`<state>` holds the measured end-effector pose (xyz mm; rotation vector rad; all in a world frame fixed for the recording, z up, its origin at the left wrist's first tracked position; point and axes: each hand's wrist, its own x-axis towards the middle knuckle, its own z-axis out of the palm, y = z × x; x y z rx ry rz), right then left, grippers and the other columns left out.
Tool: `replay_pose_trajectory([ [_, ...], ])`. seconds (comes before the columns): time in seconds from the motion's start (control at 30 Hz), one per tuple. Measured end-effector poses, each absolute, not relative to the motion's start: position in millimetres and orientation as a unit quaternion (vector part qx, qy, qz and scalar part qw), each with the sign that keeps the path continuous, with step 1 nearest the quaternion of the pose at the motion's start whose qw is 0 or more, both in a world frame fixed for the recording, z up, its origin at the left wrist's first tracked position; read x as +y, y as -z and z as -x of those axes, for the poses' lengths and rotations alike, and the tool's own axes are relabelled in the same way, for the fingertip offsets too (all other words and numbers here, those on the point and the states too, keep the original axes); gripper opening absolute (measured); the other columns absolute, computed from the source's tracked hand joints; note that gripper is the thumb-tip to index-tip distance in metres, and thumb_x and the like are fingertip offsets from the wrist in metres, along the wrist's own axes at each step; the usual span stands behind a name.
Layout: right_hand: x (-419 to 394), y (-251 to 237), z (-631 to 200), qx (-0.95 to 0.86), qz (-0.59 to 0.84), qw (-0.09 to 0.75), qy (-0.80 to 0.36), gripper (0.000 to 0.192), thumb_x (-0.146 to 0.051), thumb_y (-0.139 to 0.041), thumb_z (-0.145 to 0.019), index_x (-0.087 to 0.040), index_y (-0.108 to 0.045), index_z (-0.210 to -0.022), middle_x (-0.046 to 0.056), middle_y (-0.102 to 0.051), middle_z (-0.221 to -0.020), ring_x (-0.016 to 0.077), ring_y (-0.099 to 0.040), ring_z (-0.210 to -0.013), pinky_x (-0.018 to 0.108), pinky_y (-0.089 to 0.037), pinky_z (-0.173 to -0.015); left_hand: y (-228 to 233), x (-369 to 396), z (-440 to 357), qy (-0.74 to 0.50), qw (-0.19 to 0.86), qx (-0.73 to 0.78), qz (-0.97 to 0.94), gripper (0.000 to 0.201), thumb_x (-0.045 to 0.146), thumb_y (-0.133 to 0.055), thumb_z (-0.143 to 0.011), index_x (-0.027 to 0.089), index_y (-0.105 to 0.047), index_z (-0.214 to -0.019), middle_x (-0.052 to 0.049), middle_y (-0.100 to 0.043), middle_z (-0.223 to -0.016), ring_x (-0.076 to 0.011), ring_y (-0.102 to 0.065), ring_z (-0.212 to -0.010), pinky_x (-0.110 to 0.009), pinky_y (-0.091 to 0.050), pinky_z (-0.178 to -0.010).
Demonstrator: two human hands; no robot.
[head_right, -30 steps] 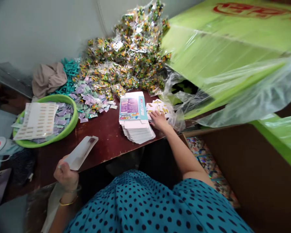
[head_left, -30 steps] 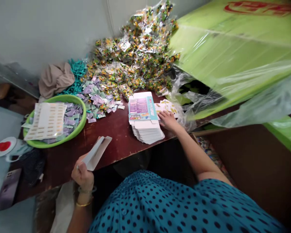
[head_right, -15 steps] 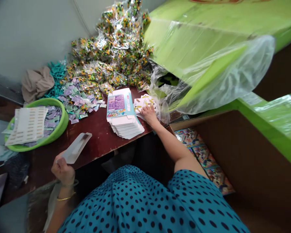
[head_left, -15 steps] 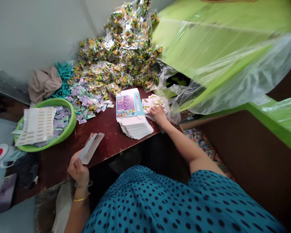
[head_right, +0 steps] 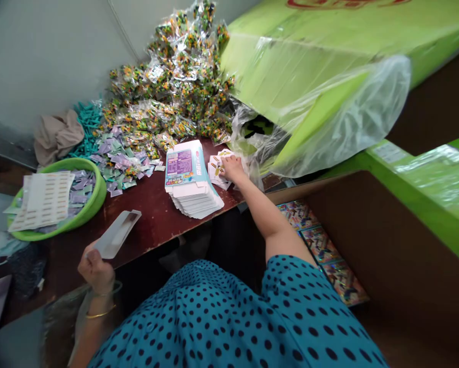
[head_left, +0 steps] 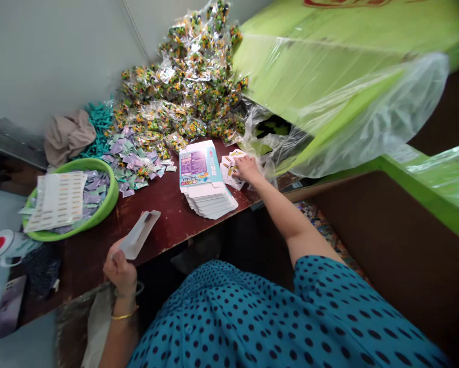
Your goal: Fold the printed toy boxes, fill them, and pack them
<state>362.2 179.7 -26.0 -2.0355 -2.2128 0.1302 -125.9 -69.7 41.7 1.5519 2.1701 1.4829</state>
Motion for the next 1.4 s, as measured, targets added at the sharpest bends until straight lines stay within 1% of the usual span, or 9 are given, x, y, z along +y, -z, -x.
replay_pose_trajectory([
  [0.17,203,26,-355,-0.728,0.678,0.072,-0.067,0.044,-0.032,-0.081,-0.076,-0.017,-0.071,-0.116,0.017,-0.064,-0.128,0.0355,-0.052,-0.118,0.043,-0.04,-0.095,-45,-77,126,-0.499,0.056,0.708,-0.498,0.059,0.06,-0.039,-0.099,0.013,-0.074,-0.092,-0.009,-0.073,-0.084,-0.0216,-0.065,-0.073,-0.031,-0.049,-0.066],
  [0.37,199,30,-377,-0.669,0.716,0.182,-0.078,0.031,-0.029,-0.058,-0.093,-0.012,-0.068,-0.117,0.016,-0.073,-0.104,0.0266,-0.065,-0.091,0.035,-0.046,-0.078,-46,-80,132,-0.518,0.101,0.693,-0.49,0.059,0.062,-0.042,-0.098,0.014,-0.076,-0.099,-0.01,-0.075,-0.093,-0.0233,-0.069,-0.083,-0.033,-0.054,-0.077],
  [0.67,186,23,-385,-0.616,0.705,0.349,-0.032,0.018,-0.031,-0.056,-0.092,-0.019,-0.069,-0.095,0.014,-0.072,-0.112,0.0265,-0.065,-0.105,0.041,-0.049,-0.095,-44,-75,136,-0.54,0.109,0.675,-0.49,0.055,0.059,-0.043,-0.1,0.014,-0.075,-0.099,-0.009,-0.076,-0.094,-0.0222,-0.069,-0.084,-0.031,-0.052,-0.076],
  [0.77,189,6,-378,-0.555,0.668,0.487,-0.095,0.02,-0.039,-0.056,-0.093,-0.02,-0.063,-0.091,0.007,-0.069,-0.088,0.0213,-0.064,-0.085,0.036,-0.053,-0.084,-44,-76,133,-0.545,0.118,0.667,-0.494,0.053,0.057,-0.045,-0.1,0.015,-0.076,-0.099,-0.008,-0.076,-0.093,-0.0209,-0.069,-0.082,-0.029,-0.05,-0.072],
  [0.9,181,-24,-344,-0.536,0.536,0.59,-0.278,0.036,-0.047,-0.078,-0.077,-0.021,-0.063,-0.098,0.001,-0.067,-0.086,0.0174,-0.065,-0.082,0.033,-0.056,-0.079,-45,-73,130,-0.553,0.119,0.663,-0.491,0.054,0.059,-0.045,-0.1,0.015,-0.076,-0.1,-0.009,-0.077,-0.095,-0.0217,-0.07,-0.085,-0.029,-0.052,-0.074],
  [0.97,169,-39,-318,-0.545,0.479,0.592,-0.351,0.045,-0.045,-0.084,-0.071,-0.023,-0.067,-0.105,0.001,-0.07,-0.091,0.017,-0.067,-0.084,0.032,-0.057,-0.079,-46,-71,129,-0.554,0.127,0.665,-0.485,0.054,0.06,-0.045,-0.1,0.016,-0.076,-0.1,-0.009,-0.077,-0.097,-0.0228,-0.07,-0.088,-0.03,-0.052,-0.077],
  [1.07,148,-59,-276,-0.576,0.455,0.577,-0.358,0.031,-0.043,-0.082,-0.075,-0.022,-0.073,-0.095,0.001,-0.072,-0.087,0.0158,-0.066,-0.078,0.031,-0.057,-0.075,-47,-71,128,-0.559,0.142,0.659,-0.482,0.053,0.059,-0.045,-0.101,0.016,-0.076,-0.1,-0.009,-0.077,-0.097,-0.0225,-0.07,-0.088,-0.03,-0.052,-0.077],
  [1.23,119,-85,-226,-0.646,0.444,0.556,-0.277,0.021,-0.043,-0.078,-0.082,-0.022,-0.074,-0.081,0.0,-0.069,-0.075,0.0165,-0.066,-0.071,0.033,-0.056,-0.072,-53,-71,126,-0.567,0.153,0.645,-0.49,0.051,0.057,-0.046,-0.102,0.016,-0.076,-0.099,-0.008,-0.077,-0.095,-0.0205,-0.069,-0.084,-0.028,-0.049,-0.074],
  [1.4,74,-119,-176,-0.754,0.337,0.548,-0.131,0.015,-0.045,-0.07,-0.093,-0.031,-0.075,-0.09,0.004,-0.071,-0.087,0.0256,-0.069,-0.091,0.046,-0.056,-0.086,-61,-64,122,-0.581,0.156,0.648,-0.468,0.059,0.066,-0.045,-0.099,0.015,-0.076,-0.094,-0.008,-0.075,-0.087,-0.0206,-0.067,-0.08,-0.029,-0.05,-0.073],
])
